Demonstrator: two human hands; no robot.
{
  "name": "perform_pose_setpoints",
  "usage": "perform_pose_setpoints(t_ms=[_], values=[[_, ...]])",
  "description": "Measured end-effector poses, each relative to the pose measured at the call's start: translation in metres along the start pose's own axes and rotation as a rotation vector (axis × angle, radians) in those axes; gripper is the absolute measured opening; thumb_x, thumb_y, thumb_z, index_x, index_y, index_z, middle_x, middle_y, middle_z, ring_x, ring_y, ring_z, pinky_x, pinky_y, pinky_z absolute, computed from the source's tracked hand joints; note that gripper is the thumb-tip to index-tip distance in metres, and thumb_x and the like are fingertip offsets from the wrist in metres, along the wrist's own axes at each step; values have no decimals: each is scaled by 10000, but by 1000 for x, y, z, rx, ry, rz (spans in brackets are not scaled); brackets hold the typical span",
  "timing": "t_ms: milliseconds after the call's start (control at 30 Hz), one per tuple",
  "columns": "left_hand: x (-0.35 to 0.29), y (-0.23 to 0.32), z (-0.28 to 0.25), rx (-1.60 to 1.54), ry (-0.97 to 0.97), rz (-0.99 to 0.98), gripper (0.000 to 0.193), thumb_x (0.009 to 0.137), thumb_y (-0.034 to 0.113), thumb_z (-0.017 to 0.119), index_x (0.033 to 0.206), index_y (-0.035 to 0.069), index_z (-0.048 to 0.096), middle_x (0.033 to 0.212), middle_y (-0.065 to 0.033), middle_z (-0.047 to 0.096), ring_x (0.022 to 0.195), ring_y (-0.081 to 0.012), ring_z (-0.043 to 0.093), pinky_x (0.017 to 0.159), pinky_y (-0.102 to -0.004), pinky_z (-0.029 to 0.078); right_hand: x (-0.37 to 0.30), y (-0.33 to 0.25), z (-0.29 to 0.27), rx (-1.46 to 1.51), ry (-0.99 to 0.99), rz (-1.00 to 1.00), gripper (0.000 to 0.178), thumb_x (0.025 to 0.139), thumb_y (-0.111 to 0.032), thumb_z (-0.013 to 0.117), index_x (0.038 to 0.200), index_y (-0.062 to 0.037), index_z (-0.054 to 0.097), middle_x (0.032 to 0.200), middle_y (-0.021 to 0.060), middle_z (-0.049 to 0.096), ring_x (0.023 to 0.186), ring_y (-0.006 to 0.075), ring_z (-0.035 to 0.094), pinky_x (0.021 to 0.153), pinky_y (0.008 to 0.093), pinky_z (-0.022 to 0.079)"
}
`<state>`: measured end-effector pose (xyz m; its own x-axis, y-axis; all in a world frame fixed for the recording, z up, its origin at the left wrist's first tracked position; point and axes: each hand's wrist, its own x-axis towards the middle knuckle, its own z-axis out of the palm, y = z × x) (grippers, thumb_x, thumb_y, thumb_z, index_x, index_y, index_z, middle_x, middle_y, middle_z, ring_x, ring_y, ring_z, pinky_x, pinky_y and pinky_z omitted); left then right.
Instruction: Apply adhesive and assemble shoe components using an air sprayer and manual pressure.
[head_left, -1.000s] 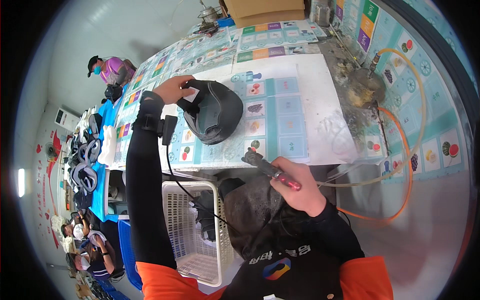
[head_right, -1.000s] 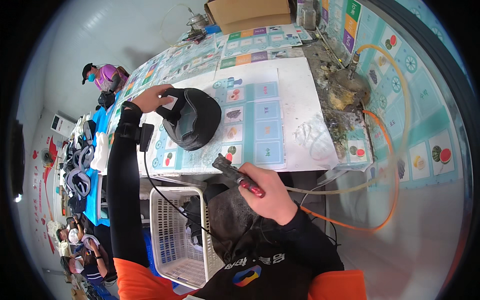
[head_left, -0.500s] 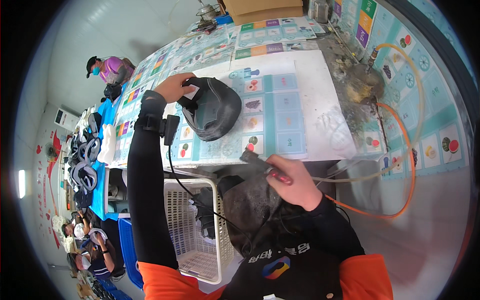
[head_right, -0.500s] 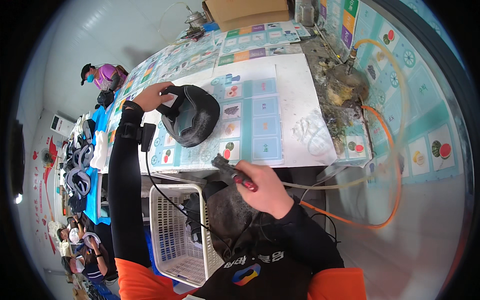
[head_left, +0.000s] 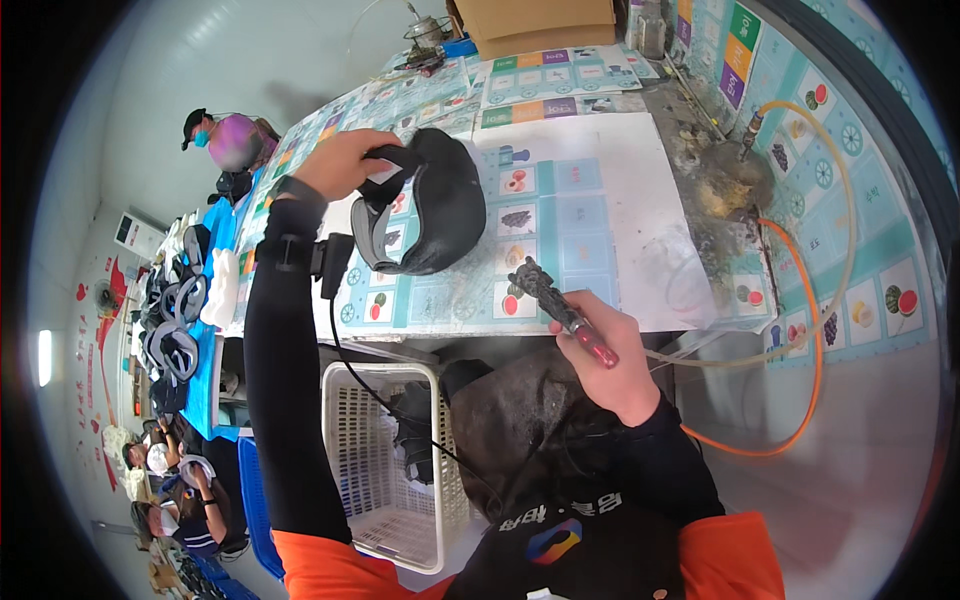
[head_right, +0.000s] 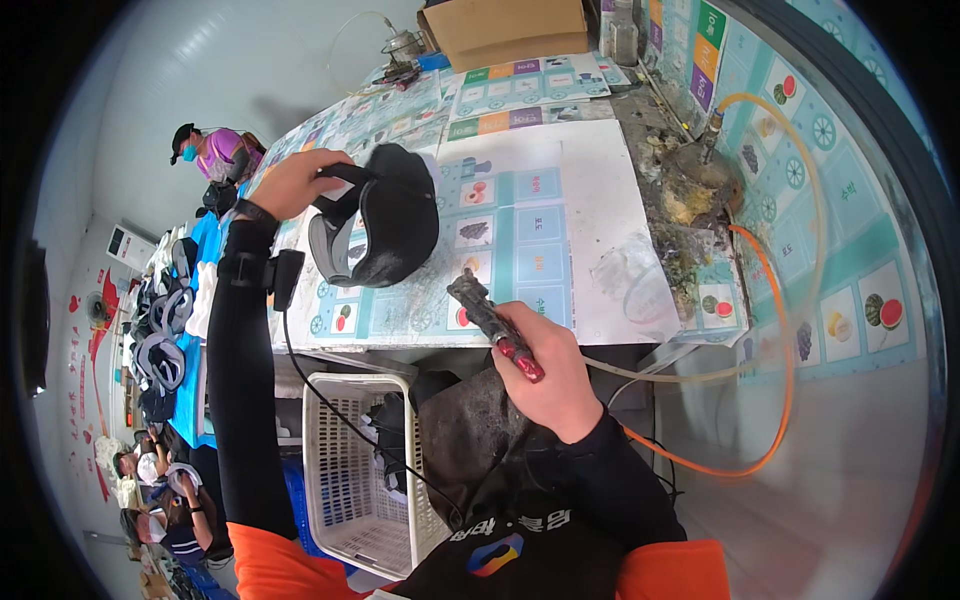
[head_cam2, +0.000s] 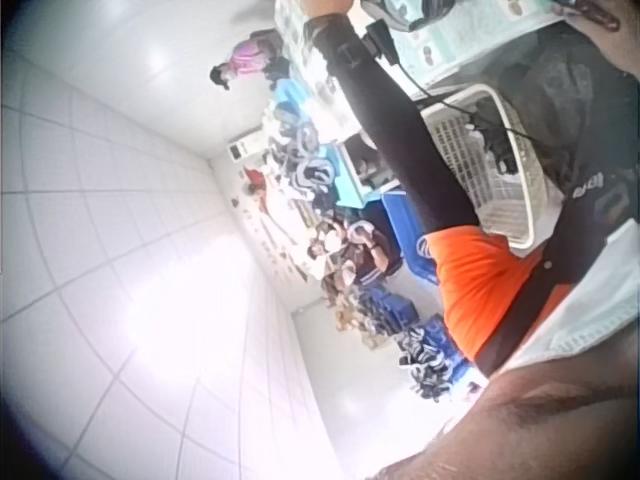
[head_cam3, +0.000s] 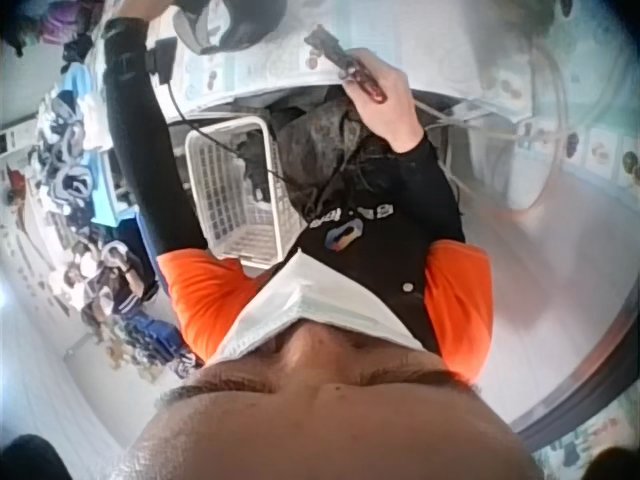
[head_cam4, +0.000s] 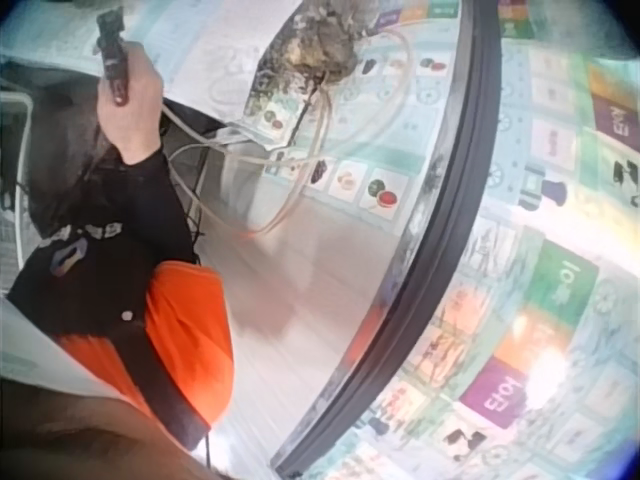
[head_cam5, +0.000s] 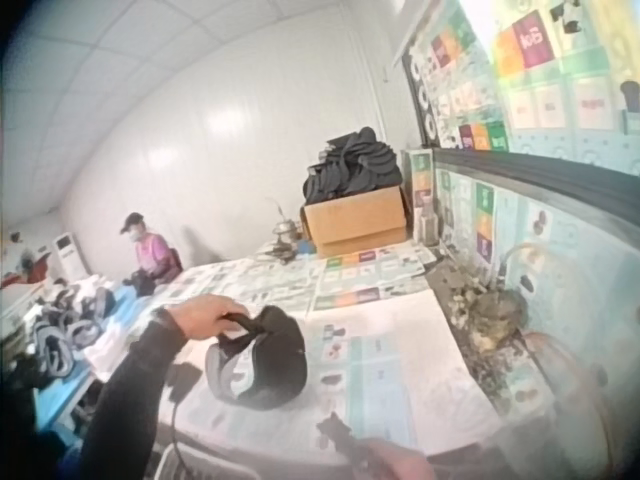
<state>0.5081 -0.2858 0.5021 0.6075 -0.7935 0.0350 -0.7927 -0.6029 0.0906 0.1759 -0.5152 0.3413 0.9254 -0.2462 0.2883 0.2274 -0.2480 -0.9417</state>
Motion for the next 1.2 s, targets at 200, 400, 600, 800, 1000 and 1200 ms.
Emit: perform_pose_setpoints(t_ms=[200, 400, 600, 800, 1000, 1200], values=[[10, -1, 34, 59, -81, 75, 289, 904, 134, 728, 1192, 111, 707, 1067, -139, 713, 1039, -368, 649, 913, -443, 503, 2, -1, -2, -33, -101, -85, 238, 837, -56, 706, 1055, -20, 617, 796, 175, 623, 723, 385, 620, 680, 364, 496], [8, -2, 41, 2, -93, 27, 285, 911, 150, 726, 1193, 116, 712, 1051, -135, 716, 978, -363, 669, 868, -435, 515, 12, -4, -16, 35, -187, -139, 236, 835, -52, 676, 1061, -22, 616, 813, 210, 607, 773, 443, 622, 659, 421, 484], [4, 5, 42, 8, -103, 5, 302, 915, 122, 718, 1217, 115, 704, 1058, -124, 716, 981, -334, 674, 882, -409, 521, 10, 4, -25, 20, -111, -18, 195, 836, -54, 677, 1020, -16, 622, 747, 191, 582, 685, 420, 595, 635, 398, 475], [-2, 2, 45, -34, -71, 1, 302, 912, 160, 728, 1210, 115, 704, 1089, -138, 718, 1013, -354, 676, 898, -424, 524, 7, 7, -31, -30, -114, 39, 168, 845, -45, 680, 998, -8, 620, 727, 193, 572, 667, 415, 579, 621, 379, 463], [-8, 1, 47, -66, -68, -18, 305, 917, 164, 731, 1217, 116, 701, 1088, -140, 721, 1018, -351, 678, 902, -415, 526, 0, 17, -28, -38, -25, 95, 182, 825, -41, 674, 993, -7, 612, 730, 202, 560, 682, 439, 559, 630, 390, 466], [-5, 1, 53, -30, -39, 24, 313, 925, 166, 721, 1232, 112, 694, 1095, -134, 719, 1025, -346, 671, 911, -413, 516, -7, 24, -20, -69, -86, 110, 195, 813, -41, 664, 999, -9, 613, 741, 207, 568, 681, 425, 579, 636, 395, 471]])
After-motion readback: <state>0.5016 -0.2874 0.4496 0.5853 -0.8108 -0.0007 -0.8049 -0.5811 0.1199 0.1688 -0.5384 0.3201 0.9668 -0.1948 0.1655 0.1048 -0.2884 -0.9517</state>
